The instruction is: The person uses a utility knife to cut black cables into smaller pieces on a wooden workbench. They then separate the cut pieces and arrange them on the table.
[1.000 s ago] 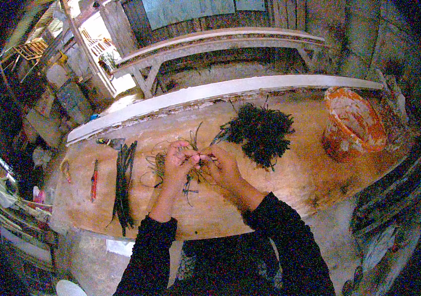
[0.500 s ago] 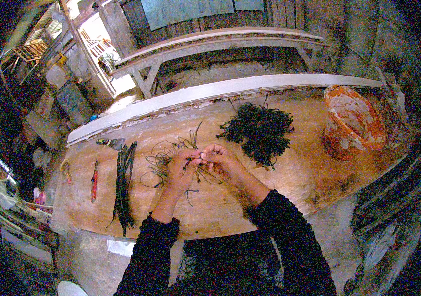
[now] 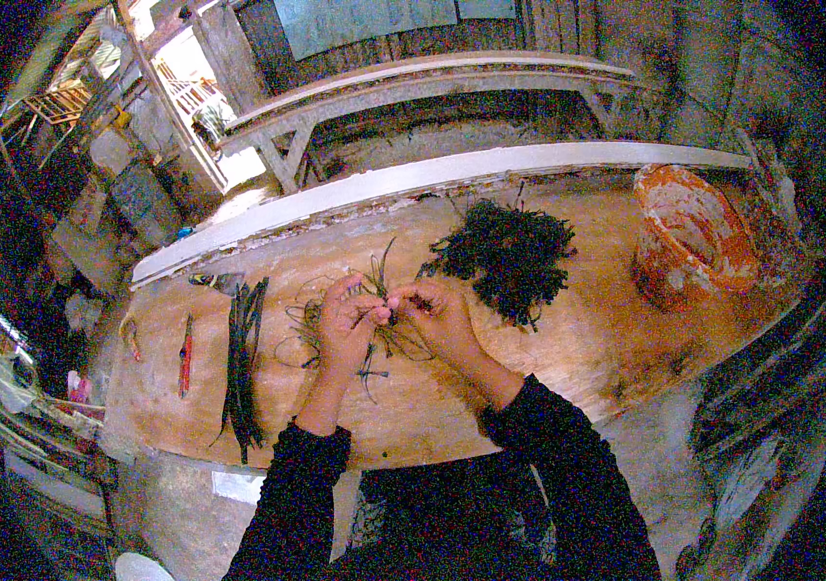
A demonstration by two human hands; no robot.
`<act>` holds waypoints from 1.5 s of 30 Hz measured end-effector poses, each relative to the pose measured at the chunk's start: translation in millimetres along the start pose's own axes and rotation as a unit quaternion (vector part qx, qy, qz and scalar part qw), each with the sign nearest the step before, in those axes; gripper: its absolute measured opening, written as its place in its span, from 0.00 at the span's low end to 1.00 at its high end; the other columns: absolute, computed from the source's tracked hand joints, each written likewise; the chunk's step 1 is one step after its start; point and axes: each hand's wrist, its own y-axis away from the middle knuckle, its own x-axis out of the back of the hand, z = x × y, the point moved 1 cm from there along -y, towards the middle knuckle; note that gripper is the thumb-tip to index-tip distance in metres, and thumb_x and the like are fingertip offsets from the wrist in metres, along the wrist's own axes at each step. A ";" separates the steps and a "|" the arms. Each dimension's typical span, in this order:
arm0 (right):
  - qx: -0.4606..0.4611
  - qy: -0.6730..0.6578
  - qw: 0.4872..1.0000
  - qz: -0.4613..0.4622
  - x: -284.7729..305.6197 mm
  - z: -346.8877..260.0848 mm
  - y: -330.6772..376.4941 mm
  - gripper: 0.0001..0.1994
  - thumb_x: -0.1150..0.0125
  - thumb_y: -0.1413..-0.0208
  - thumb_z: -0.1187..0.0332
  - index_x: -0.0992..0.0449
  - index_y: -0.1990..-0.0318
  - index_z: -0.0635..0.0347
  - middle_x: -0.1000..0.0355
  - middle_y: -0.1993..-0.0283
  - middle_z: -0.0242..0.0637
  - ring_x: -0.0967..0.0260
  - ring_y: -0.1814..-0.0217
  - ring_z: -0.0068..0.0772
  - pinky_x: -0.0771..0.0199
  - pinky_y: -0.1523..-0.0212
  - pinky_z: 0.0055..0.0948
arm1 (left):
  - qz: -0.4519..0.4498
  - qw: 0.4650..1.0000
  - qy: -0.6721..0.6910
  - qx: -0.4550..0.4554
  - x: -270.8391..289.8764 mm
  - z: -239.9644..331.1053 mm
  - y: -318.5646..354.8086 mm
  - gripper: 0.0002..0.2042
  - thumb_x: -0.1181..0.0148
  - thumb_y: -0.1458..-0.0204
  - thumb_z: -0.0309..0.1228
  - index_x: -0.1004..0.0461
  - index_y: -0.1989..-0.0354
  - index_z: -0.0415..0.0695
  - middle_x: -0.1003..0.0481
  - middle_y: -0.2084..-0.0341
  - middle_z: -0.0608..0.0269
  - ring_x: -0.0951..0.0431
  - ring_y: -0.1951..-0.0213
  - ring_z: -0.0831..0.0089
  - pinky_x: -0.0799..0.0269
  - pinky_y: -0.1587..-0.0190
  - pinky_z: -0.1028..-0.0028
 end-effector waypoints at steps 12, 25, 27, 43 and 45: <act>-0.109 -0.142 0.984 0.002 -3.2 30.1 4.0 0.05 0.46 0.54 0.69 0.31 0.72 0.61 0.33 0.72 0.28 0.38 0.70 0.16 0.38 0.69 0.16 | 0.009 0.998 -0.011 0.056 -5.7 1.7 -2.8 0.20 0.47 0.59 0.18 0.44 0.55 0.40 0.29 0.74 0.61 0.29 0.71 0.78 0.33 0.69 0.80; -0.279 -0.404 0.871 0.002 -6.2 15.1 7.3 0.04 0.49 0.54 0.69 0.34 0.75 0.58 0.38 0.81 0.27 0.41 0.78 0.19 0.40 0.74 0.16 | 0.013 0.965 -0.231 -0.128 -9.8 8.2 1.9 0.08 0.46 0.60 0.21 0.30 0.69 0.44 0.29 0.71 0.63 0.29 0.68 0.75 0.31 0.68 0.77; -0.293 -0.444 0.846 0.000 -5.6 13.7 7.4 0.04 0.49 0.54 0.69 0.35 0.76 0.58 0.39 0.82 0.27 0.42 0.80 0.20 0.40 0.76 0.17 | -0.011 0.950 -0.263 -0.170 -5.7 1.4 1.3 0.10 0.46 0.61 0.22 0.30 0.67 0.44 0.29 0.70 0.62 0.29 0.67 0.74 0.31 0.67 0.77; -0.105 -0.136 0.985 0.004 -4.4 14.0 5.5 0.05 0.46 0.55 0.73 0.28 0.69 0.62 0.32 0.73 0.30 0.36 0.70 0.21 0.36 0.68 0.18 | 0.021 0.997 0.055 0.051 -6.6 3.7 -1.2 0.21 0.45 0.59 0.22 0.45 0.55 0.40 0.29 0.75 0.61 0.29 0.71 0.76 0.30 0.72 0.81; -0.084 -0.122 0.989 0.004 -4.8 10.8 5.6 0.06 0.45 0.56 0.74 0.28 0.69 0.62 0.32 0.72 0.30 0.36 0.70 0.21 0.36 0.68 0.18 | 0.029 0.995 0.072 0.059 -5.4 5.5 -1.9 0.22 0.45 0.59 0.22 0.46 0.55 0.40 0.29 0.74 0.60 0.29 0.71 0.76 0.30 0.72 0.81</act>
